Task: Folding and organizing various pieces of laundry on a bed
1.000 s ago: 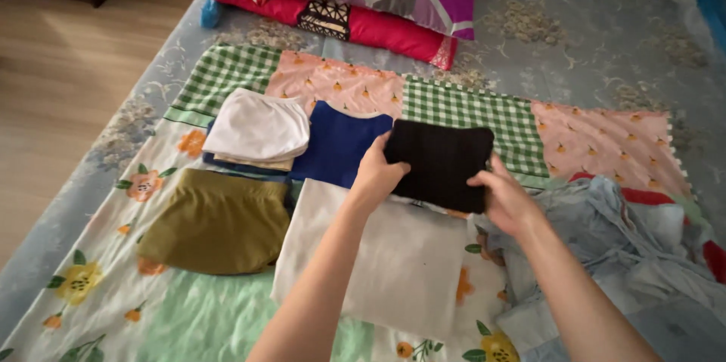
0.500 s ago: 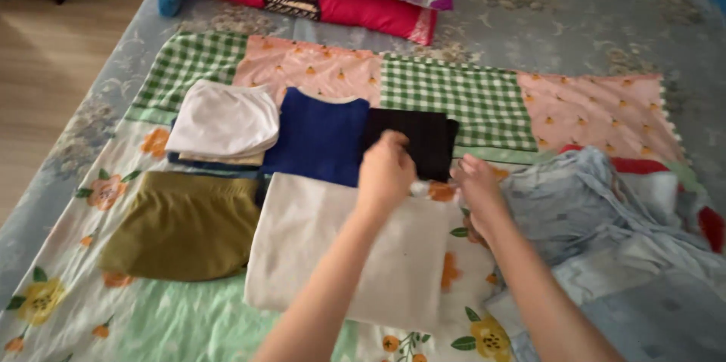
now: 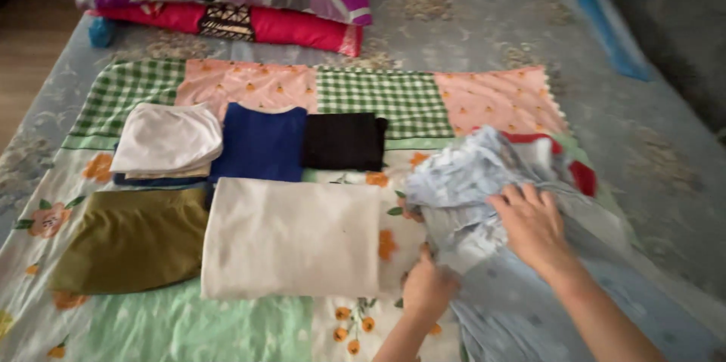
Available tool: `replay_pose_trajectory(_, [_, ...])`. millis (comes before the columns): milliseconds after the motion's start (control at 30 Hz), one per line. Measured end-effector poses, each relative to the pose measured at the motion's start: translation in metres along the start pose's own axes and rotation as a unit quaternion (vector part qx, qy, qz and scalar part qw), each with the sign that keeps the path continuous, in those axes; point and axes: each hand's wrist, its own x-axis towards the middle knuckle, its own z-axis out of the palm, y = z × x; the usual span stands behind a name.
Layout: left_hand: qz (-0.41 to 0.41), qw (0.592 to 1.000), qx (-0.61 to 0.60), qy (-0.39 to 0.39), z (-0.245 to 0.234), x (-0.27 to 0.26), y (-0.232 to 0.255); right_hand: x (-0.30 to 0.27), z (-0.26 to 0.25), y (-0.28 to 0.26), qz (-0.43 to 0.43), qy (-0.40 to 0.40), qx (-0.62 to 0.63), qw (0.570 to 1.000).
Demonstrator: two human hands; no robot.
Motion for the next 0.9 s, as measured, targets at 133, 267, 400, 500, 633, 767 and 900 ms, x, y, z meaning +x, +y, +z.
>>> replay_pose_trajectory(133, [0.059,0.995,-0.046,0.066,-0.026,-0.035,0.006,-0.027,-0.041,0.013,-0.015,0.065,0.045,0.997])
replay_pose_trajectory(267, [0.156,0.980,-0.074,0.101,-0.110,-0.118,0.052,-0.061,-0.126,0.035,0.003,0.041,0.131,0.991])
replay_pose_trajectory(400, [0.227,0.967,-0.049,0.107,-0.179,-0.204,0.097,-0.101,-0.184,0.070,0.014,0.128,0.266,0.955])
replay_pose_trajectory(500, [0.286,0.950,-0.068,0.107,-0.236,-0.267,0.123,-0.132,-0.259,0.092,0.118,0.016,0.298,0.947])
replay_pose_trajectory(633, [0.465,0.859,-0.113,0.184,-0.311,-0.323,0.148,-0.155,-0.316,0.122,0.094,0.034,0.264,0.959])
replay_pose_trajectory(767, [0.516,0.820,-0.084,0.233,-0.384,-0.387,0.172,-0.191,-0.416,0.113,0.072,0.083,0.275,0.955])
replay_pose_trajectory(900, [0.494,0.832,-0.052,0.247,-0.449,-0.444,0.191,-0.233,-0.548,0.088,0.110,0.002,0.311,0.944])
